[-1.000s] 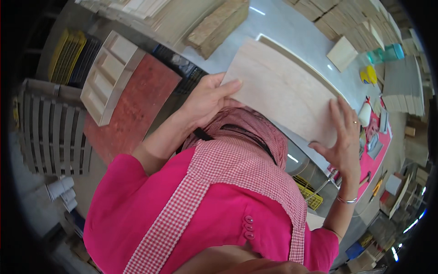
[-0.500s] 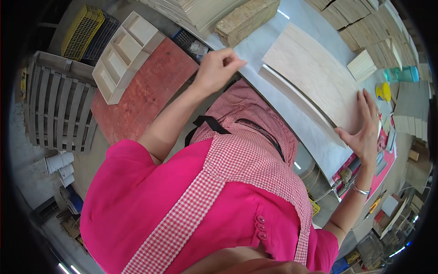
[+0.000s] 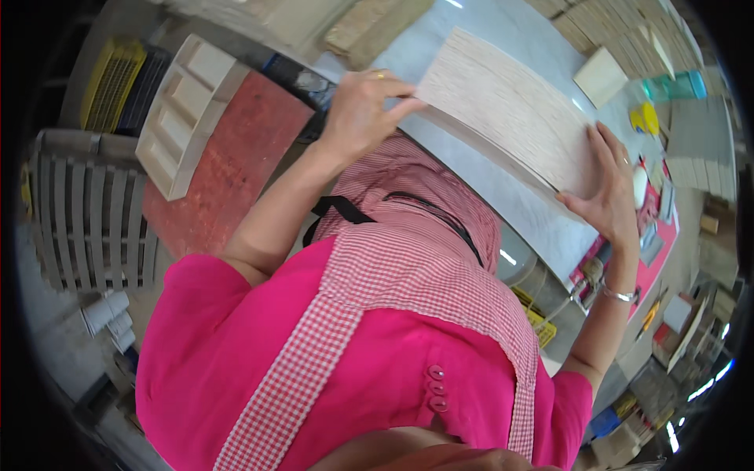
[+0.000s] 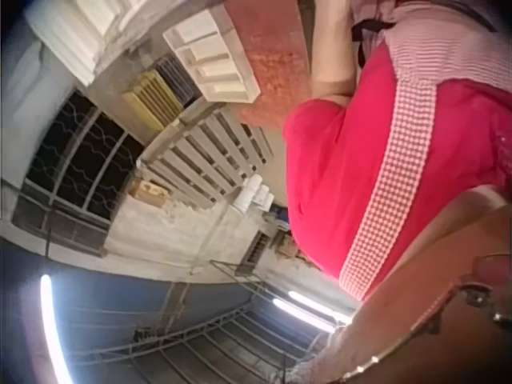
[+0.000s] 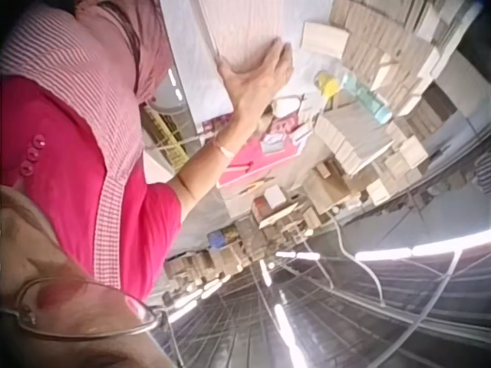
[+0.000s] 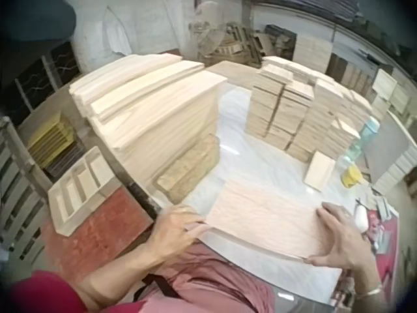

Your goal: Assembling wooden frames and boxes using glue and a pneumatic nail gun.

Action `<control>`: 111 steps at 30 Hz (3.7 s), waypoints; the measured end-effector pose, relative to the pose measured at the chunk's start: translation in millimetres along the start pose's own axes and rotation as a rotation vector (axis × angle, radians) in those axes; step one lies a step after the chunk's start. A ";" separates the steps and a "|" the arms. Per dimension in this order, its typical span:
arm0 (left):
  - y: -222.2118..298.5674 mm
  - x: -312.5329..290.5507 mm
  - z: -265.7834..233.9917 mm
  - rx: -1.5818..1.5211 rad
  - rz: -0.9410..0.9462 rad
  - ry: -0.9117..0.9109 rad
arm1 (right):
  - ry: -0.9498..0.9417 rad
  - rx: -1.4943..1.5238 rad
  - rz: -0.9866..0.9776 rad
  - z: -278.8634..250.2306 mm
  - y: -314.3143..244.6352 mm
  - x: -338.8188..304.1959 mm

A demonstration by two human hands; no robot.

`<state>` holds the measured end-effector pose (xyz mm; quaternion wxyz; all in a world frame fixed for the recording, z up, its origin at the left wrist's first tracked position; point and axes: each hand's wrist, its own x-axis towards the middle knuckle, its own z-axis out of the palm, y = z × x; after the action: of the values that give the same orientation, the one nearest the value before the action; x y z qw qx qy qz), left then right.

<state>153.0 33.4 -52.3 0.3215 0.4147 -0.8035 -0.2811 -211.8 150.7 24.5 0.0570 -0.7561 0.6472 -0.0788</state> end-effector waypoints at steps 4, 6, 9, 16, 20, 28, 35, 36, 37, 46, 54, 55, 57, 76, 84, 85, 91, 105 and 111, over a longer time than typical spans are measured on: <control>-2.6 5.9 -3.5 0.107 0.165 0.046 | -0.006 -0.022 0.009 6.5 -0.4 1.8; -0.7 7.2 -5.5 0.194 0.203 0.037 | -0.003 -0.036 -0.034 10.4 2.0 0.0; 0.7 7.7 -5.5 0.243 0.220 0.024 | -0.029 -0.040 0.004 13.5 2.9 -2.4; 6.8 8.2 -7.3 0.272 0.206 -0.008 | -0.026 -0.051 -0.026 20.8 4.2 -5.4; 5.2 9.1 -9.2 0.289 0.225 -0.023 | -0.012 -0.010 -0.049 20.7 2.2 2.5; 4.8 10.7 -10.2 0.285 0.239 -0.048 | 0.125 -0.094 -0.024 23.1 9.1 -14.7; 2.3 11.8 -11.2 0.324 0.262 -0.057 | 0.402 0.153 0.433 30.6 -0.1 -109.7; 1.8 12.4 -11.4 0.318 0.254 -0.061 | 0.399 0.184 0.464 35.3 -3.8 -117.3; 1.3 12.7 -11.6 0.313 0.245 -0.064 | 0.403 0.186 0.469 39.8 -5.3 -120.1; 1.7 14.7 -12.1 0.372 0.301 -0.078 | 0.430 0.114 0.443 54.5 -11.7 -114.4; 6.1 17.4 -16.6 0.383 0.303 -0.115 | 0.448 0.203 0.380 53.6 -4.6 -114.4; 6.0 17.5 -16.8 0.385 0.303 -0.117 | 0.450 0.224 0.382 53.1 -3.5 -113.9; 6.3 19.7 -16.9 0.358 0.284 -0.134 | 0.458 0.247 0.382 50.7 0.7 -112.1; 132.2 79.9 77.4 0.307 0.717 -0.412 | 0.327 -0.183 1.110 79.5 77.8 -214.2; 152.2 106.8 160.1 0.375 0.654 -0.670 | 0.124 -0.373 1.081 57.6 62.0 -180.0; 151.4 107.1 162.1 0.364 0.641 -0.676 | 0.141 -0.284 1.064 60.7 68.2 -177.6; 152.1 101.8 167.7 0.311 0.624 -0.665 | 0.258 -0.271 1.073 101.3 118.6 -184.6; 149.0 100.3 166.4 0.319 0.610 -0.643 | 0.115 0.560 1.133 -64.2 -54.1 -153.6; 148.7 98.2 167.9 0.299 0.608 -0.625 | 0.074 0.602 1.117 -65.8 -71.2 -137.9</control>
<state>-89.3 55.4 -24.3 0.0685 0.0973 -0.9789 -0.1664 -176.1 299.0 96.2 0.2772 -0.2522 0.8951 -0.2417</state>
